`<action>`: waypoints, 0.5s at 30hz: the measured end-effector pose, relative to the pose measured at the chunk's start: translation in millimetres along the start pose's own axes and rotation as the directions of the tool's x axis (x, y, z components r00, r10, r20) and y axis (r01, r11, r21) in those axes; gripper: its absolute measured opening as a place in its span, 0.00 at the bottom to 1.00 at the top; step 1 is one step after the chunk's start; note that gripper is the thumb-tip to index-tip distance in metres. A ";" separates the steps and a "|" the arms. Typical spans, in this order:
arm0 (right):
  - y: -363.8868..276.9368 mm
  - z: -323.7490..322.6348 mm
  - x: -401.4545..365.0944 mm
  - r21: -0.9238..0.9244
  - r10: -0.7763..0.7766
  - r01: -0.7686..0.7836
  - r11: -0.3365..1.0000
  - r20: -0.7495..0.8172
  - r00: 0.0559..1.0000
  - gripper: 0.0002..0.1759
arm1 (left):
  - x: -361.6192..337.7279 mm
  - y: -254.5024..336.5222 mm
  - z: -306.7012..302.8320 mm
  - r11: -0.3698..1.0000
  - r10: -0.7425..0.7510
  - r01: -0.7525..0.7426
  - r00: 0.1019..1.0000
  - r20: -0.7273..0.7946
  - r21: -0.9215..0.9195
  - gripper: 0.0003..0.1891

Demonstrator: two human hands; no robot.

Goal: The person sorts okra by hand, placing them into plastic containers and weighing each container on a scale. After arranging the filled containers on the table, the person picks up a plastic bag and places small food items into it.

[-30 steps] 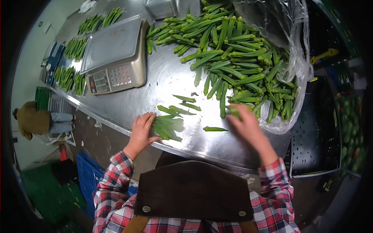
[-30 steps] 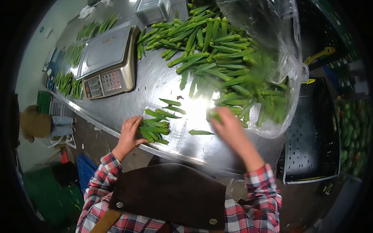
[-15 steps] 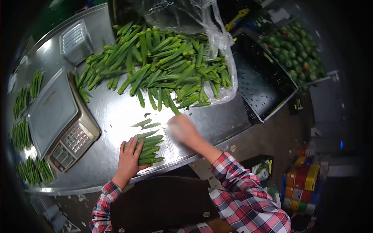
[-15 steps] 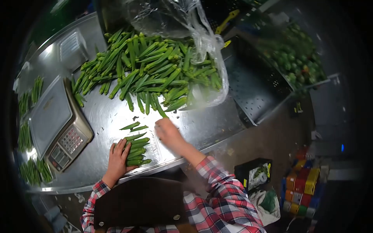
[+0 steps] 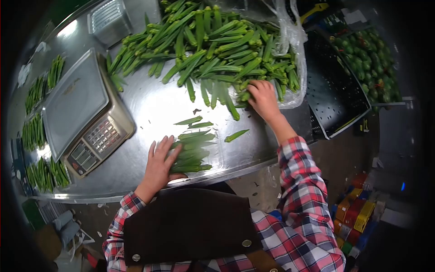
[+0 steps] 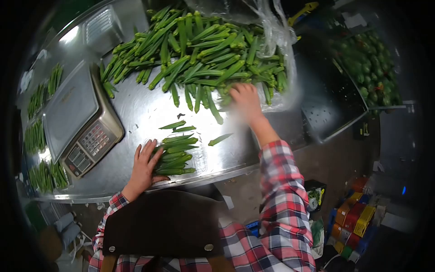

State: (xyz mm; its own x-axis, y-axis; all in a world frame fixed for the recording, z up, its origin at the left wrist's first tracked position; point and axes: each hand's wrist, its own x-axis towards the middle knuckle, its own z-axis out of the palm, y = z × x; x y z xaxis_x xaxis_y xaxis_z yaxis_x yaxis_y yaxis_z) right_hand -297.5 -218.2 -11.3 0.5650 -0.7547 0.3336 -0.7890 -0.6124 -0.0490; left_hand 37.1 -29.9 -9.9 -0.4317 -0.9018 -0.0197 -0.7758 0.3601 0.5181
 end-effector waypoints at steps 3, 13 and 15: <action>-41.6 -34.7 4.3 0.200 0.142 -0.184 0.962 0.207 0.968 0.19 | -17.0 -10.5 -1.2 0.995 -0.093 0.090 0.992 -0.083 -0.038 0.51; -184.5 -4.1 -7.9 0.597 -0.172 0.025 0.802 0.190 0.967 0.17 | -27.7 -2.2 23.8 0.831 -0.438 0.308 0.876 -0.202 -0.463 0.27; -169.3 -23.7 -16.2 0.664 -0.032 -0.003 0.748 0.041 0.999 0.18 | -25.9 -1.4 24.7 0.824 -0.464 0.321 0.855 -0.231 -0.467 0.24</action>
State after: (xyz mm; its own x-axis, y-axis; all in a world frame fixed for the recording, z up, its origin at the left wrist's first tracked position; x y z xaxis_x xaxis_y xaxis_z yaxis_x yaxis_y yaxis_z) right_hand -178.8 -96.8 13.9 0.5994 -0.7437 0.2962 -0.4314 -0.6117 -0.6631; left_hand 38.0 -1.2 -31.2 0.0971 -0.9935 -0.0598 -0.5628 -0.1043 0.8200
